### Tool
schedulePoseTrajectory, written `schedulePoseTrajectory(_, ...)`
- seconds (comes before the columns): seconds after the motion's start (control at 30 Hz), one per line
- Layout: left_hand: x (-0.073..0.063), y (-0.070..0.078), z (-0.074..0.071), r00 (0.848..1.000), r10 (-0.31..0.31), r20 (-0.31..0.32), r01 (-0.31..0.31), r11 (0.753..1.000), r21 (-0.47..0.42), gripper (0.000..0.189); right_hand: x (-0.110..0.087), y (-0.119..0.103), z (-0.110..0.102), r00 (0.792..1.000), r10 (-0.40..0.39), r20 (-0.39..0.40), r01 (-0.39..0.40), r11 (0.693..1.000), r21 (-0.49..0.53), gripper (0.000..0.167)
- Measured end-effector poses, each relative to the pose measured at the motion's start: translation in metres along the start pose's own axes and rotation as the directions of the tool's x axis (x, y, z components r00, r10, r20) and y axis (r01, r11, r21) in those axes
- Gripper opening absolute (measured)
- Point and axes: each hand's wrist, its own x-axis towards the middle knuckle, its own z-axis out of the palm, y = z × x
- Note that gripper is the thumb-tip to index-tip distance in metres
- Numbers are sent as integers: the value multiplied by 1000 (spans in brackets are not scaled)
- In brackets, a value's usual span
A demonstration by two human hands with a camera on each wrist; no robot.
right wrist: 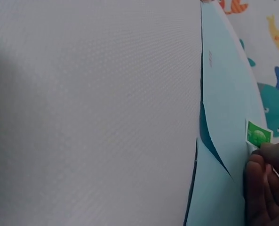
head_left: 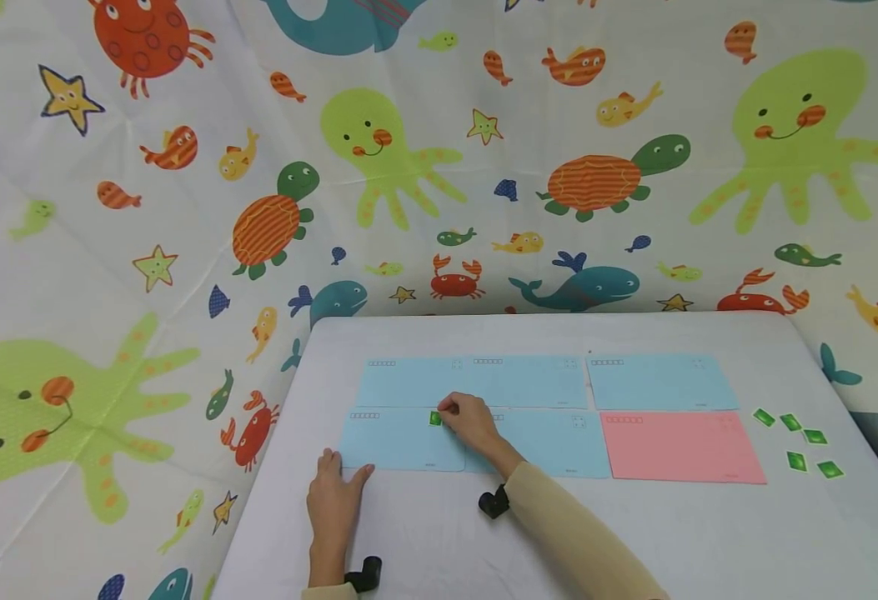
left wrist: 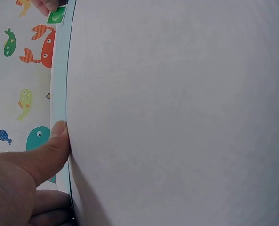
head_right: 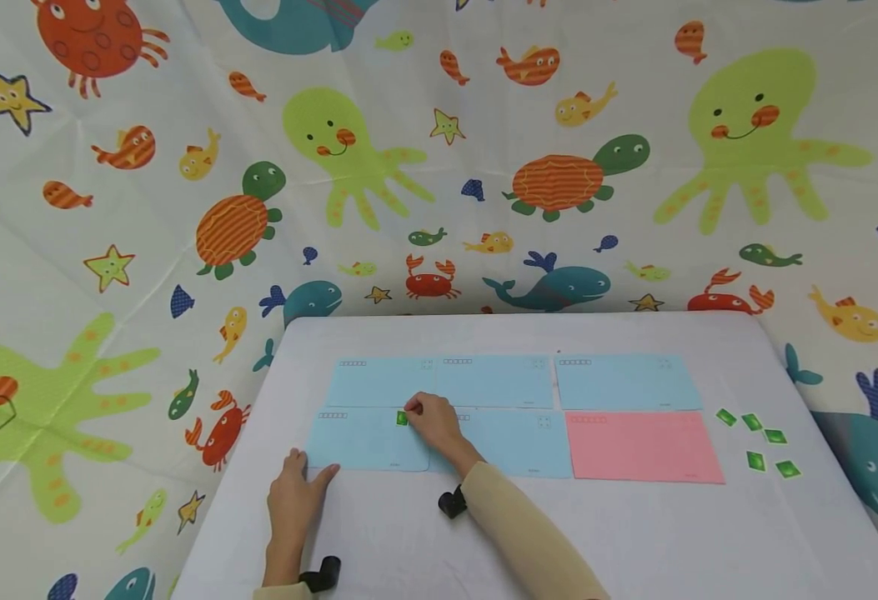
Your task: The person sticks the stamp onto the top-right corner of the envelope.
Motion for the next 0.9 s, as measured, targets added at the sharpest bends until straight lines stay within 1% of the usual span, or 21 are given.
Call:
schedulePoseTrajectory(0.17,0,0,-1,1000,-5,9,5,1000,1,71,0,-1,3,1000,-28,-11,27,998,-63,8)
schedulePoseTrajectory(0.4,1,-2,-1,1000,-20,19,20,1000,-8,73,1,-1,7,999,-24,-33,19,992,-126,8)
schedulePoseTrajectory(0.5,1,-2,-1,999,-24,28,24,1000,-11,74,2,-1,8,998,-39,-41,32,988,-151,8)
schedulePoseTrajectory(0.7,2,-1,-1,998,-28,51,29,1000,-12,74,4,-2,8,999,-34,-43,26,985,-173,8)
schedulePoseTrajectory(0.9,2,-2,0,998,-30,52,31,999,-12,74,5,-2,9,998,-37,-45,27,981,-190,10)
